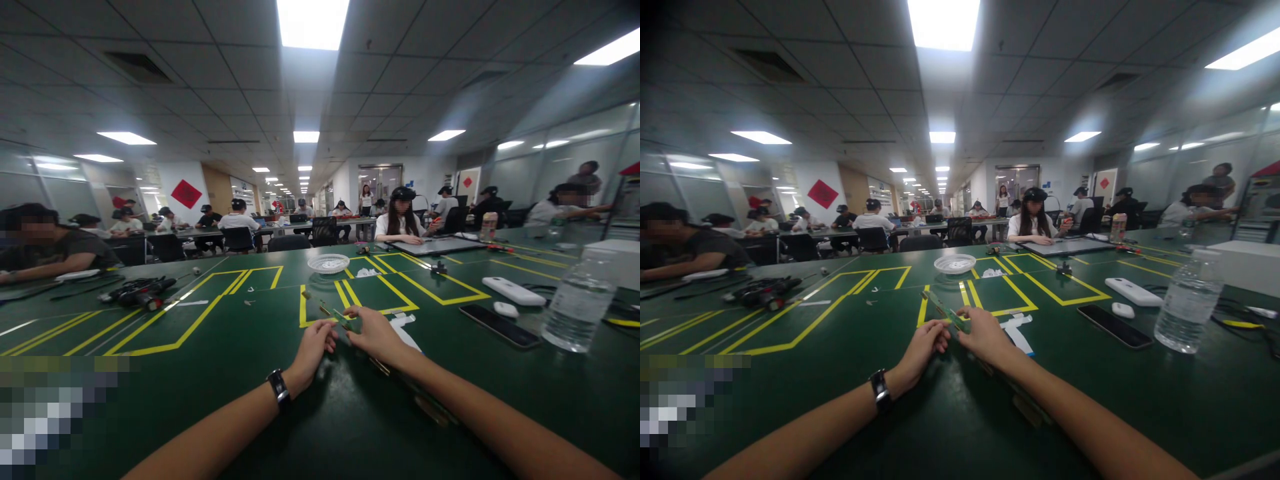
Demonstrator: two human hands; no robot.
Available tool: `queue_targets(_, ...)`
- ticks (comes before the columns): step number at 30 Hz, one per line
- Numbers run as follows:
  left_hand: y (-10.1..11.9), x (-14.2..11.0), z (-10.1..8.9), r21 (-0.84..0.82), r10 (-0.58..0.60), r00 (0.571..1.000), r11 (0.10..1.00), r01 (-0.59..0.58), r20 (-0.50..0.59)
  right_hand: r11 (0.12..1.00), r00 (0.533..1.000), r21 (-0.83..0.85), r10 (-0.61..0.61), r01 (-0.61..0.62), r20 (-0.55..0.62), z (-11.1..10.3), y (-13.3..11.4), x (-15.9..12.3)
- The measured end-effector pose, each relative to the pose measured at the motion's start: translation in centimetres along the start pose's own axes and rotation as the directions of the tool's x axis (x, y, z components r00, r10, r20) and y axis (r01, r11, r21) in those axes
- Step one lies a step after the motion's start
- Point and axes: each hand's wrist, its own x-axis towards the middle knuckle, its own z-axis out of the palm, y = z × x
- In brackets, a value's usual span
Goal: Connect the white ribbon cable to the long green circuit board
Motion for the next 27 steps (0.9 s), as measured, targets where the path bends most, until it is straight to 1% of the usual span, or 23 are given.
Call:
queue_targets(3,-0.2,0.1,0.0,-0.068,-0.007,1.000,0.998,0.006,-0.019,0.996,0.995,0.009,-0.087,0.088,-0.040,-0.1,-0.4,-0.2)
queue_targets(5,-0.3,0.2,0.1,-0.107,0.001,0.999,0.994,-0.005,-0.033,0.987,0.986,0.001,-0.161,0.161,-0.044,0.0,-0.6,-0.4)
queue_targets(8,-0.4,0.2,0.0,-0.168,0.006,0.999,0.986,-0.014,-0.050,0.967,0.967,-0.010,-0.255,0.255,-0.001,0.1,-1.1,-1.0)
queue_targets(11,-0.4,0.2,-0.1,-0.209,-0.004,0.998,0.978,-0.011,-0.070,0.942,0.939,0.002,-0.335,0.336,0.072,-0.4,-1.8,-1.4)
queue_targets(13,-0.2,0.1,-0.1,-0.245,-0.010,0.996,0.970,-0.011,-0.086,0.934,0.930,-0.003,-0.355,0.357,0.099,-1.0,-2.1,-1.4)
queue_targets(14,-0.1,0.0,-0.1,-0.268,-0.017,0.995,0.963,-0.009,-0.097,0.936,0.932,-0.021,-0.348,0.352,0.103,-1.2,-2.0,-1.3)
queue_targets(15,0.0,-0.1,-0.1,-0.291,-0.028,0.994,0.957,-0.004,-0.105,0.942,0.940,-0.051,-0.327,0.333,0.098,-1.4,-1.7,-1.0)
queue_targets(17,0.3,-0.1,0.0,-0.329,-0.055,0.992,0.944,0.014,-0.116,0.956,0.967,-0.145,-0.245,0.253,0.073,-1.8,-0.4,-0.3)
queue_targets(19,0.4,0.0,0.1,-0.360,-0.083,0.989,0.932,0.034,-0.122,0.955,0.992,-0.269,-0.118,0.125,0.045,-2.1,1.6,0.6)
queue_targets(21,0.3,0.1,0.2,-0.394,-0.111,0.986,0.918,0.052,-0.128,0.916,0.999,-0.400,0.043,-0.032,0.017,-2.5,4.2,1.3)
queue_targets(22,0.2,0.2,0.1,-0.409,-0.125,0.983,0.911,0.059,-0.137,0.884,0.992,-0.454,0.125,-0.108,0.007,-2.6,5.5,1.4)
queue_targets(24,0.1,0.4,0.0,-0.428,-0.144,0.978,0.901,0.068,-0.148,0.821,0.964,-0.523,0.267,-0.229,-0.002,-2.9,8.0,1.6)
queue_targets(26,-0.1,0.4,-0.1,-0.435,-0.140,0.981,0.898,0.067,-0.138,0.777,0.921,-0.544,0.389,-0.318,0.017,-3.0,10.0,1.4)
queue_targets(27,-0.1,0.4,-0.1,-0.437,-0.132,0.984,0.897,0.065,-0.124,0.768,0.903,-0.540,0.429,-0.345,0.034,-3.0,10.7,1.4)
